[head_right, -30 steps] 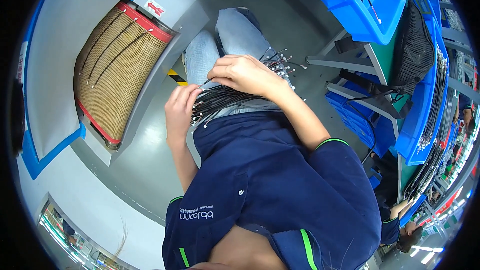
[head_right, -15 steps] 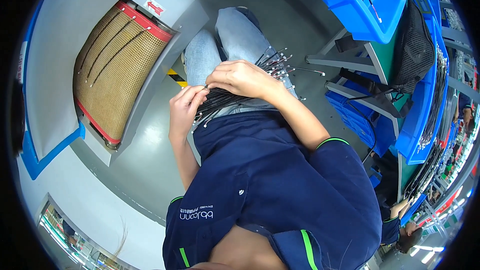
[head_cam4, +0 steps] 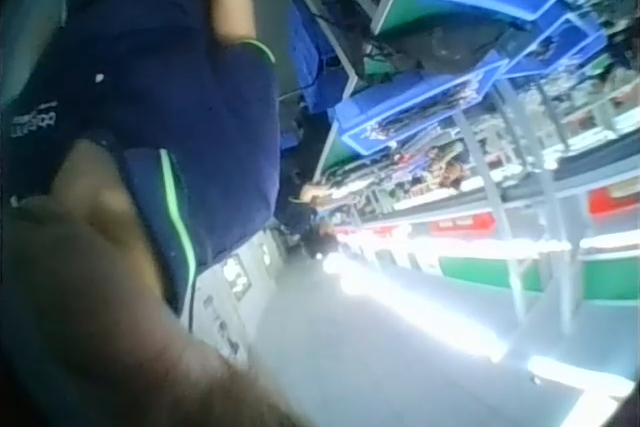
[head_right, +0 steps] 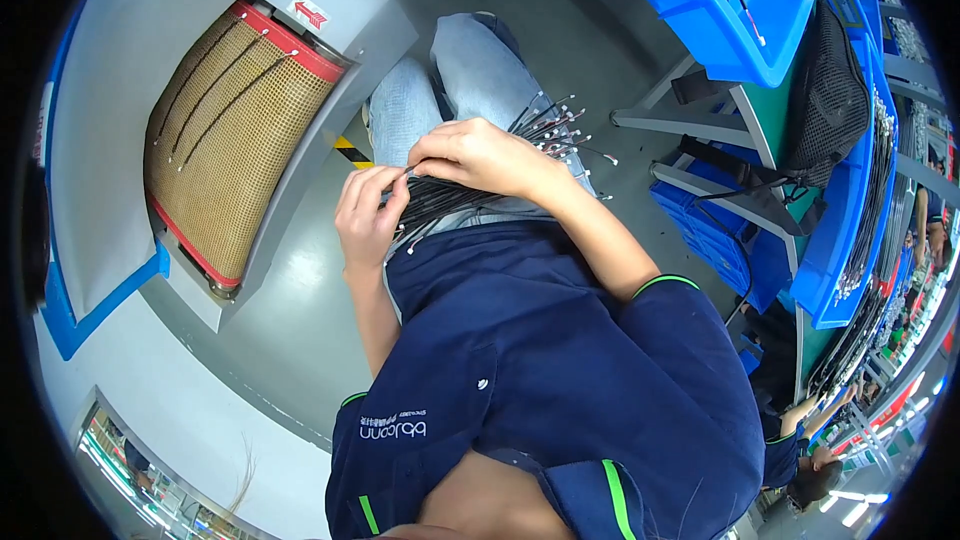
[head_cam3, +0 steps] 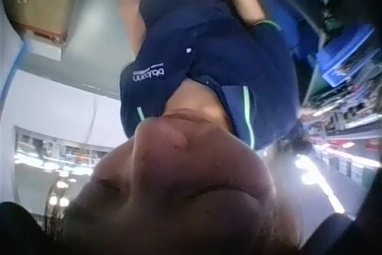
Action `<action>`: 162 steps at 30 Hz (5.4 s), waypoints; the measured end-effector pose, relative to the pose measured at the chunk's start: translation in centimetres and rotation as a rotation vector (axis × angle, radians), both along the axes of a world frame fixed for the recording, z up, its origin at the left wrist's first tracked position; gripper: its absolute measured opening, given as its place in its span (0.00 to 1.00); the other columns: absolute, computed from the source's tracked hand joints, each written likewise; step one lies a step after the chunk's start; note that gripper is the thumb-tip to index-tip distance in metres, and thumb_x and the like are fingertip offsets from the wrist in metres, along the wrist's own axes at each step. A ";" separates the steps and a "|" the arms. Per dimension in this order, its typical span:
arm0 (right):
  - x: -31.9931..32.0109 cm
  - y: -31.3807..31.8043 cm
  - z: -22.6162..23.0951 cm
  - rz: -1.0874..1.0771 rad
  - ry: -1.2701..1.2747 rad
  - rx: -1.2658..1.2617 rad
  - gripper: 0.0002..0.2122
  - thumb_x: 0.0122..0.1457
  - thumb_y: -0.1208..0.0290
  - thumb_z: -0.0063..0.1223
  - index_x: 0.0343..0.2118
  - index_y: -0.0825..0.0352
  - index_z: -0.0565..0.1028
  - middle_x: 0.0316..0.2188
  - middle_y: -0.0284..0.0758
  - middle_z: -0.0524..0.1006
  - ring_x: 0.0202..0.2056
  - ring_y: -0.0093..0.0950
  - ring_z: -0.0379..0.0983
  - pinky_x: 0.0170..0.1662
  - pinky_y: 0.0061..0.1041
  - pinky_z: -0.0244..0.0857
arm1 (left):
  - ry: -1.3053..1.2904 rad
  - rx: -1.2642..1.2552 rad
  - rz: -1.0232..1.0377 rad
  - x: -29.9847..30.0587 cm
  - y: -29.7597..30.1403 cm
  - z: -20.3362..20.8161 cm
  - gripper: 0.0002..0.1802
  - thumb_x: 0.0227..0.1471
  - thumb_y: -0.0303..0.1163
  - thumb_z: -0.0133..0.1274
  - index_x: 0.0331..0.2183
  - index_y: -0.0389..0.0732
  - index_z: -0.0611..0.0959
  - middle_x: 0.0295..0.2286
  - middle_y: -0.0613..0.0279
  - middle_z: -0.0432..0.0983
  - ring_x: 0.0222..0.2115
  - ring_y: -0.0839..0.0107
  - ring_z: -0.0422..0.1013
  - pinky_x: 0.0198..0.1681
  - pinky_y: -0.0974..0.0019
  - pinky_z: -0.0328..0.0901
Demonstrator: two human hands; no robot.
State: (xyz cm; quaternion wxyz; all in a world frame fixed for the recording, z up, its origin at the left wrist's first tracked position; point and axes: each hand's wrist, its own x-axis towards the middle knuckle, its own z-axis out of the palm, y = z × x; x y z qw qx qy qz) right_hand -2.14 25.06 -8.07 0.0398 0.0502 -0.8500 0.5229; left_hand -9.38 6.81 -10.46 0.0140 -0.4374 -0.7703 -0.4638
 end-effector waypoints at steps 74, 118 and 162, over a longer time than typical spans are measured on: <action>4.8 6.4 -0.2 -0.208 -0.109 0.117 0.05 0.54 0.71 0.55 0.29 0.67 0.75 0.24 0.33 0.74 0.27 0.29 0.71 0.29 0.25 0.65 | 0.083 -0.123 0.392 -3.0 -10.2 -1.8 0.09 0.40 0.16 0.58 0.29 0.36 0.80 0.25 0.60 0.75 0.25 0.69 0.68 0.25 0.71 0.65; -21.3 -8.5 1.2 -0.233 0.425 0.365 0.07 0.45 0.69 0.60 0.27 0.62 0.76 0.33 0.31 0.72 0.41 0.31 0.67 0.49 0.30 0.59 | 0.050 -0.226 0.550 -25.8 -25.2 3.0 0.07 0.50 0.29 0.54 0.32 0.35 0.79 0.35 0.58 0.74 0.38 0.65 0.70 0.42 0.66 0.64; 5.3 -0.4 -5.0 0.084 -0.407 0.300 0.07 0.46 0.73 0.57 0.27 0.66 0.71 0.28 0.34 0.72 0.36 0.34 0.70 0.41 0.31 0.64 | -0.263 -0.356 -0.188 0.4 -3.5 -6.7 0.06 0.46 0.25 0.54 0.32 0.38 0.81 0.31 0.60 0.74 0.32 0.63 0.70 0.36 0.62 0.65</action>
